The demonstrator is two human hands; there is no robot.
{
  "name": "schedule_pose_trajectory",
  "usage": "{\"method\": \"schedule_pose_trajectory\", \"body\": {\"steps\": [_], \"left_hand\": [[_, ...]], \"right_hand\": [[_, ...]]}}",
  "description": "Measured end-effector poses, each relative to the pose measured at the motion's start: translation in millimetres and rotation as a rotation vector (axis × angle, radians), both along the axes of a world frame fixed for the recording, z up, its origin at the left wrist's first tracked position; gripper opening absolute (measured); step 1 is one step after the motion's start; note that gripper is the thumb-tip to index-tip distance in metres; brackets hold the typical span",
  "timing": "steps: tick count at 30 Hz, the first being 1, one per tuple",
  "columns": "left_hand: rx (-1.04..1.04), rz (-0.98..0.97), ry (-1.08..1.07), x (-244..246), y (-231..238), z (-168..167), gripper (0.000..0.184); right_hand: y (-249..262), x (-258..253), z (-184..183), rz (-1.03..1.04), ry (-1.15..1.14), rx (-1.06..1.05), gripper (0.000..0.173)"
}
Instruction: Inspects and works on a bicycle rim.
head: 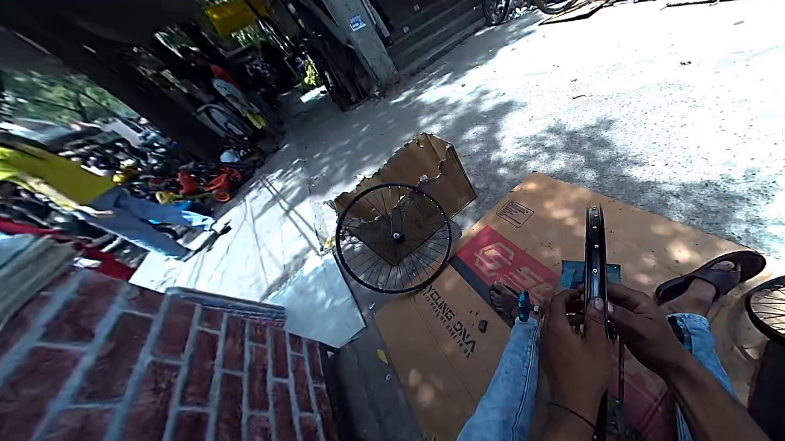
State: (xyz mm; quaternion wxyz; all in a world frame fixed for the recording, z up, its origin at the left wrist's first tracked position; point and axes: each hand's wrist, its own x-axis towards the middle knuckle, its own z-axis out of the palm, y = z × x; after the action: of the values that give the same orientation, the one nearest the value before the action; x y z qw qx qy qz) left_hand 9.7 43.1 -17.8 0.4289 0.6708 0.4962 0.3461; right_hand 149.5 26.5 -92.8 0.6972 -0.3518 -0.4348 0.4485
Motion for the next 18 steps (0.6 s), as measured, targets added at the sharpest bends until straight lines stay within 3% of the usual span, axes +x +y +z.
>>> {"method": "schedule_pose_trajectory", "body": {"steps": [2,3,6,8,10,11,14,18], "left_hand": [[-0.065,-0.036,-0.058,-0.3,-0.9,1.4,0.045],[-0.084,-0.048,-0.071,0.5,-2.8,1.5,0.047],[-0.053,-0.044,-0.052,5.1,-7.6,1.9,0.046],[-0.033,-0.034,-0.043,6.1,-6.5,2.7,0.045],[-0.03,-0.021,-0.033,4.5,-5.1,3.0,0.046],[-0.025,-0.013,-0.031,3.1,-3.7,2.3,0.047],[-0.01,-0.002,-0.043,-2.4,3.7,1.4,0.046],[-0.037,-0.045,-0.048,4.0,-6.9,-0.3,0.047]], "right_hand": [[-4.7,7.8,-2.8,0.05,-0.032,0.028,0.052],[-7.6,9.7,-1.7,0.033,-0.072,0.023,0.053],[-9.2,-2.9,3.4,-0.309,-0.177,-0.006,0.021],[-2.3,-27.1,2.8,-0.634,-0.26,0.028,0.018],[3.9,-42.7,-3.2,-0.783,-0.27,0.095,0.017],[4.3,-45.4,-6.3,-0.759,-0.227,0.135,0.016],[-4.2,-34.8,-12.0,-0.431,-0.089,0.2,0.019],[-11.0,19.2,-9.6,-0.06,-0.037,0.101,0.022]]}}
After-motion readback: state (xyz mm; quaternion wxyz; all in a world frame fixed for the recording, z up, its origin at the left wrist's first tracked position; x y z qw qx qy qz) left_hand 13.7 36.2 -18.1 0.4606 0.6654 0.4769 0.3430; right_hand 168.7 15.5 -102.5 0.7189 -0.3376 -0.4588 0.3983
